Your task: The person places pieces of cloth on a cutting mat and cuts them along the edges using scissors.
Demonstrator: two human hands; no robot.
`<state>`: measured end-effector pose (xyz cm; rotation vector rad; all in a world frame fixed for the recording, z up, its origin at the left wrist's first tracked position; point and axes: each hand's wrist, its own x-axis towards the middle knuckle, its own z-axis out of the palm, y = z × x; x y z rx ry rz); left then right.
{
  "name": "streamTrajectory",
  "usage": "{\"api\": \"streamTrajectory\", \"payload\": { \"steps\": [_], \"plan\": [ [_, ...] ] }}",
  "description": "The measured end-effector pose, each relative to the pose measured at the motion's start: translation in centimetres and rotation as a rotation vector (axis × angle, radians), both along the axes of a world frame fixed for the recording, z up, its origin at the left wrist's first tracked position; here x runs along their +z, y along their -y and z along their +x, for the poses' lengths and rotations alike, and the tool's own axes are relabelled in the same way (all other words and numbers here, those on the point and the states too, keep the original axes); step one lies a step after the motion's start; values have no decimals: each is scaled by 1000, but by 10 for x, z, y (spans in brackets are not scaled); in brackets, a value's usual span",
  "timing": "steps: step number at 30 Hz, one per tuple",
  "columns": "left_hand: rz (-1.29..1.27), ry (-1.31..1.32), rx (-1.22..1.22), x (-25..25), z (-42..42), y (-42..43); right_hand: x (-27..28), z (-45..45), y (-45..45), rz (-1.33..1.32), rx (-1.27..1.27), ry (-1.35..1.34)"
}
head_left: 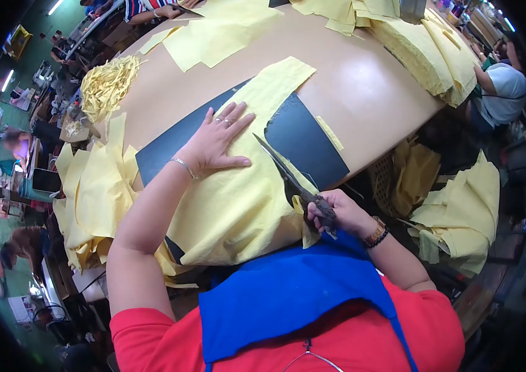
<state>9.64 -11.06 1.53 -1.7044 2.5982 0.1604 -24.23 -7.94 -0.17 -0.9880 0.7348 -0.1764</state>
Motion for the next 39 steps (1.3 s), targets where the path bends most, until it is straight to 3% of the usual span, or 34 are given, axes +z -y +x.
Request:
{"api": "streamTrajectory", "payload": {
  "steps": [10, 39],
  "plan": [
    [14, -42, 272, -14, -11, -23, -3, -3, -4, -23, -40, 25],
    [-73, -66, 488, -17, -60, -51, -1, -2, -5, -26, -75, 13]
  ]
}}
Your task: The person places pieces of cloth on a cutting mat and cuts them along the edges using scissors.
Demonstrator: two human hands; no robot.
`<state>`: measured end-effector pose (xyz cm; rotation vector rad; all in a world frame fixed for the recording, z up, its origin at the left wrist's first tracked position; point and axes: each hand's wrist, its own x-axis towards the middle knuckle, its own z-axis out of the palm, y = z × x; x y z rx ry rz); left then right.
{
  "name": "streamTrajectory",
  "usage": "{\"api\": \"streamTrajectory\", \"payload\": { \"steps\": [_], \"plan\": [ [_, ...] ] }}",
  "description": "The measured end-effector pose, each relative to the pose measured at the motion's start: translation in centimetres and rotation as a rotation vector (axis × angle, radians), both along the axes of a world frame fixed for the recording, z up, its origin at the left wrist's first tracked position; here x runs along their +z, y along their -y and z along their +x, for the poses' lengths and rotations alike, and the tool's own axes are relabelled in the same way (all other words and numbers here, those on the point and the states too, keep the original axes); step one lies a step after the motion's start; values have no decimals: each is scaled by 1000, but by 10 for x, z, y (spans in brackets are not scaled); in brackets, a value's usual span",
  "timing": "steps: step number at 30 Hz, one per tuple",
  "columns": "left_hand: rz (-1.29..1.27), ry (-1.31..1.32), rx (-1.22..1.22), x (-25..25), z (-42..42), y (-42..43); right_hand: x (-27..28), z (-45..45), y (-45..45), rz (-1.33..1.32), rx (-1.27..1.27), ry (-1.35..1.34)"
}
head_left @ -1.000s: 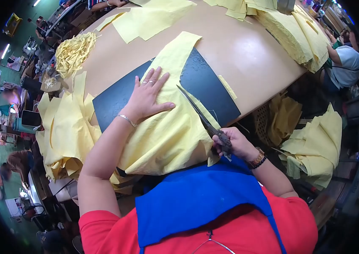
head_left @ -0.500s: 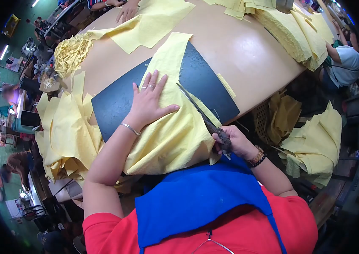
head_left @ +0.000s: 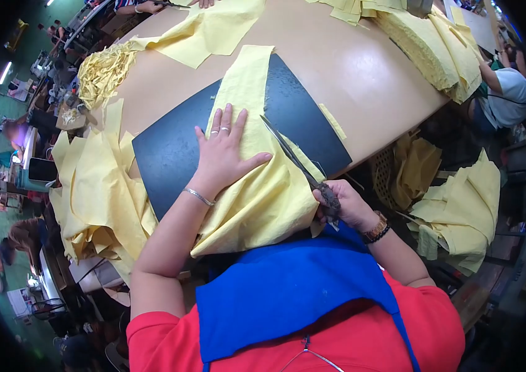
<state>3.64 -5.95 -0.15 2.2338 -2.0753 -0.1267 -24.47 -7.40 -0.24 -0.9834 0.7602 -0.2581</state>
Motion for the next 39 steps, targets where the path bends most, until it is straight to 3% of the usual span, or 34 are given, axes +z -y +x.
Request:
{"api": "streamTrajectory", "payload": {
  "steps": [10, 13, 17, 39],
  "plan": [
    [-46, -24, 56, -13, -6, -3, -1, -1, -2, 14, -42, 20],
    [87, -106, 36, 18, 11, 13, -6, -3, -1, 22, -29, 17],
    [-64, -95, -250, 14, 43, 36, -3, -4, 4, 25, 1, 13],
    [-3, -31, -62, 1, 30, 23, -3, -8, 8, -26, 17, -22]
  ]
}}
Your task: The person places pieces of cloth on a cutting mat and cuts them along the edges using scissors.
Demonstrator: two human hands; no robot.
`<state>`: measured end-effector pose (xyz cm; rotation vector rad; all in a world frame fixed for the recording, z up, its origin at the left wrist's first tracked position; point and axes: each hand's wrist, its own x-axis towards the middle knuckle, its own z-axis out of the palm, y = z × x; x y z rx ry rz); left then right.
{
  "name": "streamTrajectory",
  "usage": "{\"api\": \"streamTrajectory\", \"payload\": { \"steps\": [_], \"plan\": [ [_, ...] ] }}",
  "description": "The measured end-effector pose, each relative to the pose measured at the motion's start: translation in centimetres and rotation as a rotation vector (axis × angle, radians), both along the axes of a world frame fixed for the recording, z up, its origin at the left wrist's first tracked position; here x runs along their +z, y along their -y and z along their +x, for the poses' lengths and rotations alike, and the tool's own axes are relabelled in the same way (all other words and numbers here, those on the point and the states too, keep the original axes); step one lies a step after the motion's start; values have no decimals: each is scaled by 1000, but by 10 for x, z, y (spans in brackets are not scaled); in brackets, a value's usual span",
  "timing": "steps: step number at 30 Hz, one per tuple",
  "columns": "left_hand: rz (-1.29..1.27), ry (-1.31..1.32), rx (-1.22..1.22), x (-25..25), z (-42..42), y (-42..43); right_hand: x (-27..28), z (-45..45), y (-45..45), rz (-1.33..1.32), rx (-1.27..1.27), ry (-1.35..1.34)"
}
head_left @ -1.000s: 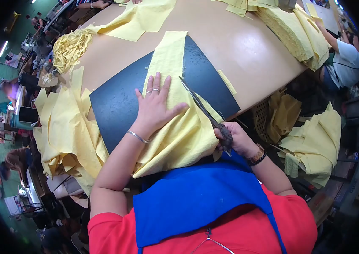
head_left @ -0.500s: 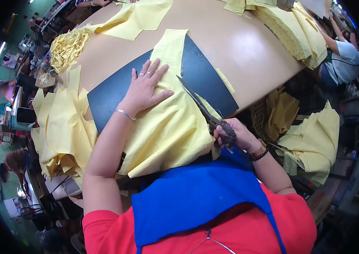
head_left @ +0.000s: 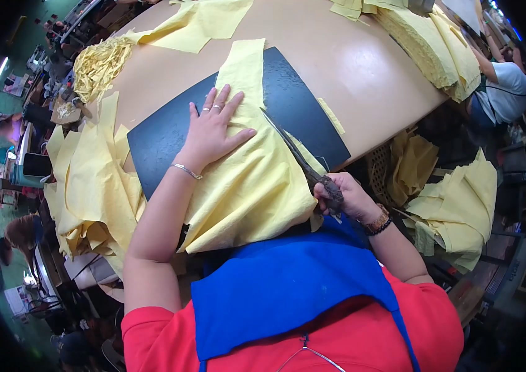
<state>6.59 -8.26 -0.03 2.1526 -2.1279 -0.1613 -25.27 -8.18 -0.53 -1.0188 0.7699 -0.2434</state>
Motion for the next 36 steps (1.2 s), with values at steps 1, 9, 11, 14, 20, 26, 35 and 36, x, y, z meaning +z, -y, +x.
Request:
{"api": "streamTrajectory", "payload": {
  "steps": [1, 9, 11, 14, 20, 26, 35, 36],
  "plan": [
    [-4, -1, 7, 1, -2, -1, 1, 0, 0, 0, 0, 2],
    [-24, 18, -14, -2, -16, -12, 3, 4, 4, 0, 10, -36],
    [-17, 21, 7, -1, -18, -13, 3, 4, 1, -5, -16, -11],
    [-9, 8, 63, -1, -23, -15, -3, 5, -5, -24, -47, 57],
    [-19, 48, 109, -1, -39, -22, -3, 6, -4, -20, -37, 39],
    [-15, 40, 153, -5, -48, -26, -9, 6, -6, -10, -73, 110],
    [10, 50, 131, -4, -49, -22, -2, 3, -3, 29, -70, 48],
    [5, 61, 136, -5, -49, -22, -1, 3, -2, 25, -57, 37]
  ]
}}
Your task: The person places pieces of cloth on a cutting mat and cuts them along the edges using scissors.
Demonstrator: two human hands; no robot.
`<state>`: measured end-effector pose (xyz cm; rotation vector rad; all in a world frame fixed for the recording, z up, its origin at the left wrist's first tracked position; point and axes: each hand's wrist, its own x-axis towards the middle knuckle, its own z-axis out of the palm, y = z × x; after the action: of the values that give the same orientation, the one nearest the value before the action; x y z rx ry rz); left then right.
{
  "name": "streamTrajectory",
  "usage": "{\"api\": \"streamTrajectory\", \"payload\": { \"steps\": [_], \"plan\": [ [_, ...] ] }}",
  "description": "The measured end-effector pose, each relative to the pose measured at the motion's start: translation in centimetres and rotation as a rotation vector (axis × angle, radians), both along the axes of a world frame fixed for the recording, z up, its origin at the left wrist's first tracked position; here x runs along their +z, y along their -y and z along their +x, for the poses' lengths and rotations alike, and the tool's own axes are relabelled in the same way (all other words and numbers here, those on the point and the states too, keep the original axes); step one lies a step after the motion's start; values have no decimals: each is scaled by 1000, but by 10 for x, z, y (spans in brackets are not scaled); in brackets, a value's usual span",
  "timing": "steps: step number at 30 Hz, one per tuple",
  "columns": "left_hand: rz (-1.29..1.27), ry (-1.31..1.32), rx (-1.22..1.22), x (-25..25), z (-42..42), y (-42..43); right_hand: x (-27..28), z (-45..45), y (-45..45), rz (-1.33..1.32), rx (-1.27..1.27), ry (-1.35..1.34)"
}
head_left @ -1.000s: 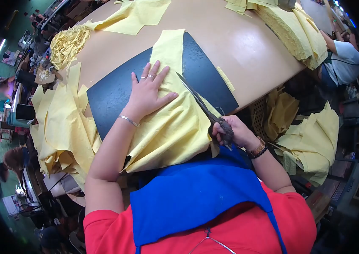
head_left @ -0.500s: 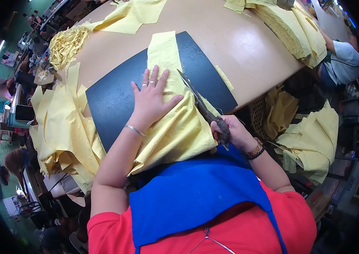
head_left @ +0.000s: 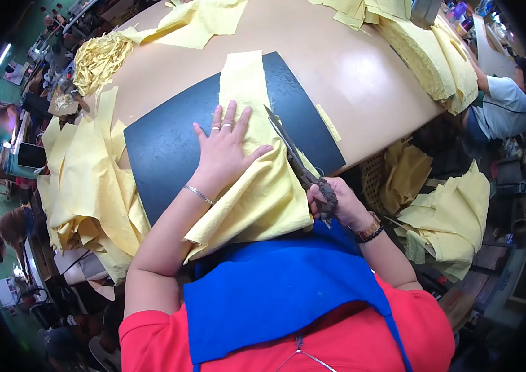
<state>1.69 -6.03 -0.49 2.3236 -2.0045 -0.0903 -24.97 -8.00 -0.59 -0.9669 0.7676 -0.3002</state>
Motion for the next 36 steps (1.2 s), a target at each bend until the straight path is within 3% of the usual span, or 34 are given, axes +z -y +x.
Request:
{"api": "streamTrajectory", "payload": {
  "steps": [10, 36],
  "plan": [
    [-7, 6, -3, 0, -5, -6, 6, 1, 7, -34, 69, -33],
    [-6, -61, 21, 2, -15, -12, -1, 4, -9, -80, -49, -24]
  ]
}}
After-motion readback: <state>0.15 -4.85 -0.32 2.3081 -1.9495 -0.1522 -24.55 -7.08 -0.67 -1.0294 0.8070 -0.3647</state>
